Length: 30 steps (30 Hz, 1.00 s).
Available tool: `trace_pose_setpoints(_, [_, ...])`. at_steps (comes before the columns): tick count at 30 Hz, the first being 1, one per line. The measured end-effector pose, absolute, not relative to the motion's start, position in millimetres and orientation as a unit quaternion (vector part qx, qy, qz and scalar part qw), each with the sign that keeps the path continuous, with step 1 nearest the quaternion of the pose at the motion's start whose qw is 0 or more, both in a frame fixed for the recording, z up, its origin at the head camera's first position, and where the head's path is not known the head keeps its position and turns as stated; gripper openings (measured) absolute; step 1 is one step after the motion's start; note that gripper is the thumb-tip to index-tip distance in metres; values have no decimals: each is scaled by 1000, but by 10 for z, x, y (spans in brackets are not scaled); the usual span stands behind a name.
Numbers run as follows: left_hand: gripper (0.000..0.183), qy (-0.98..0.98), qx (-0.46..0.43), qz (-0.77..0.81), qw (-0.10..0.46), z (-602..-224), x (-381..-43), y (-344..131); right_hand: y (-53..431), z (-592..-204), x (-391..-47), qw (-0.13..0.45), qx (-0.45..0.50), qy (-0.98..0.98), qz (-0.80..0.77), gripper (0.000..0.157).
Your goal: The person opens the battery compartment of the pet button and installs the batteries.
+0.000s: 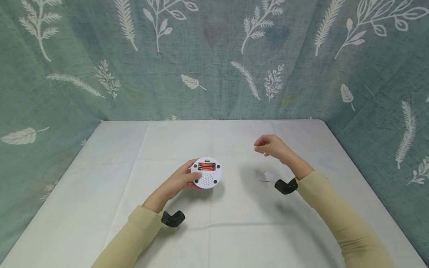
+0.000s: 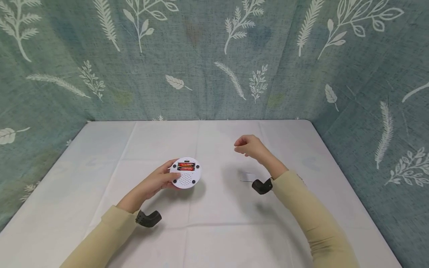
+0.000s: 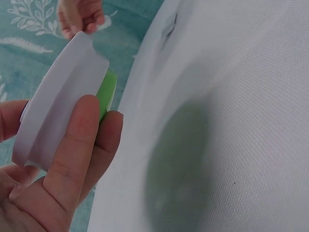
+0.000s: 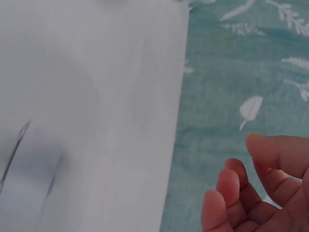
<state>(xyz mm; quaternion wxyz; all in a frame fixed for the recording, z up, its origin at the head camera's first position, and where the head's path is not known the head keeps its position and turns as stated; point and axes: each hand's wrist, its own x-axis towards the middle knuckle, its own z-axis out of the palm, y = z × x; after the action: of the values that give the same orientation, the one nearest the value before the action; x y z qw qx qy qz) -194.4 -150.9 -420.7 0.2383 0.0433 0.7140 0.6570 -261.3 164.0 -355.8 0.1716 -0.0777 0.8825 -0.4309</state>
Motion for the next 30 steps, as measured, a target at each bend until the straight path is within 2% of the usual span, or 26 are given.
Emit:
trace_pose_setpoints(12, [60,714,43,658,235,-4192,-1933,-1515,2017,-3849,-2517,178,-94,919,-339,24])
trace_pose_setpoints(19, [60,712,40,660,237,-4189,-1921,-1519,2006,-4041,-2473,205,-135,935,-258,23])
trace_pose_setpoints(30, [60,709,39,663,236,-4192,-1914,-1535,1933,-4180,-2422,220,-152,936,-230,27])
